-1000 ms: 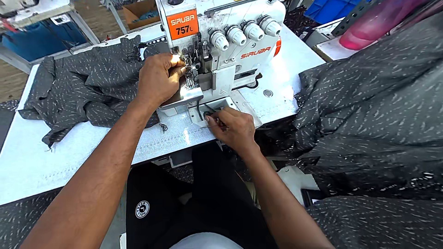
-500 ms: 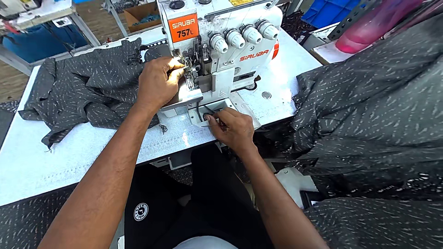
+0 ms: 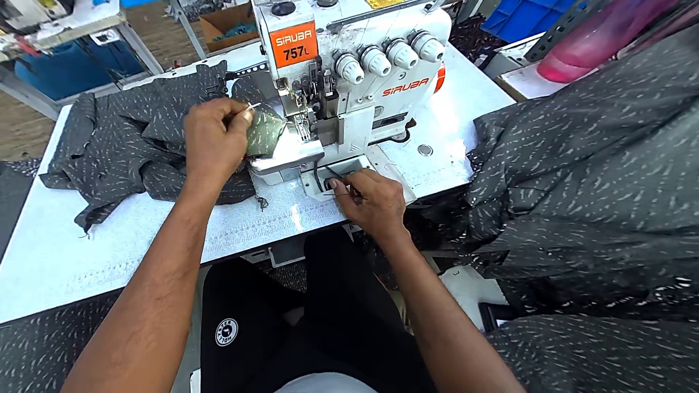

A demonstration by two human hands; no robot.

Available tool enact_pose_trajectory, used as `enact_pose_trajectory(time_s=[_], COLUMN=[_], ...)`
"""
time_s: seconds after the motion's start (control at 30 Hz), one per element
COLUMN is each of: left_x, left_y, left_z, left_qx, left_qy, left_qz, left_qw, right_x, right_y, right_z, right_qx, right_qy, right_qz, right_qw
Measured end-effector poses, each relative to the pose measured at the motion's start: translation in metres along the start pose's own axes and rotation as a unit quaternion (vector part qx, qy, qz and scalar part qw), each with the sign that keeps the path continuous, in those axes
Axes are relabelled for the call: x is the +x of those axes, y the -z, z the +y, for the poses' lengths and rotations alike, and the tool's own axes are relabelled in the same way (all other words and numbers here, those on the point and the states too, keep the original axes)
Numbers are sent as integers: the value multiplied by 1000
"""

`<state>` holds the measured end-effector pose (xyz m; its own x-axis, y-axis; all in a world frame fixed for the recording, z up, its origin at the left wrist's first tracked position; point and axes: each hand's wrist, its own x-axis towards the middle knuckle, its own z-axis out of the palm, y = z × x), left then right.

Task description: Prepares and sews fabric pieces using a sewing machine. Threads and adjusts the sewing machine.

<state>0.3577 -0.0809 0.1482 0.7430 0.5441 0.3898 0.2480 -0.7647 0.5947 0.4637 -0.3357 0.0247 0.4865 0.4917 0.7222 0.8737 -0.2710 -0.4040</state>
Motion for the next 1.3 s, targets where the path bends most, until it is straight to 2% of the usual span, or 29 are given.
enact_pose_trajectory(time_s=[0.1, 0.23, 0.3, 0.43, 0.53, 0.77, 0.93, 1.3], left_x=[-15, -49, -65, -85, -93, -97, -95, -97], left_y=[15, 36, 42, 43, 30, 20, 19, 20], left_z=[-12, -31, -46, -87, -107, -124, -120, -118], left_qx=[-88, -213, -226, -39, 20, -22, -8, -12], left_qy=[50, 123, 133, 41, -1, -35, -52, -90], left_qz=[41, 89, 110, 127, 99, 72, 67, 122], left_qw=[994, 965, 959, 990, 995, 997, 996, 988], right_x=[0, 0, 0, -1, 0, 0, -2, 0], right_y=[0, 0, 0, 1, 1, -1, 1, 2], right_z=[0, 0, 0, 0, 0, -3, -1, -3], right_qx=[-4, -5, -10, -12, -13, -13, -6, -10], right_qy=[0, 1, 2, 3, 2, -6, 0, 6], right_qz=[-3, -2, -5, -9, -9, -8, -22, -23], right_qw=[1000, 1000, 1000, 1000, 1000, 1000, 1000, 1000])
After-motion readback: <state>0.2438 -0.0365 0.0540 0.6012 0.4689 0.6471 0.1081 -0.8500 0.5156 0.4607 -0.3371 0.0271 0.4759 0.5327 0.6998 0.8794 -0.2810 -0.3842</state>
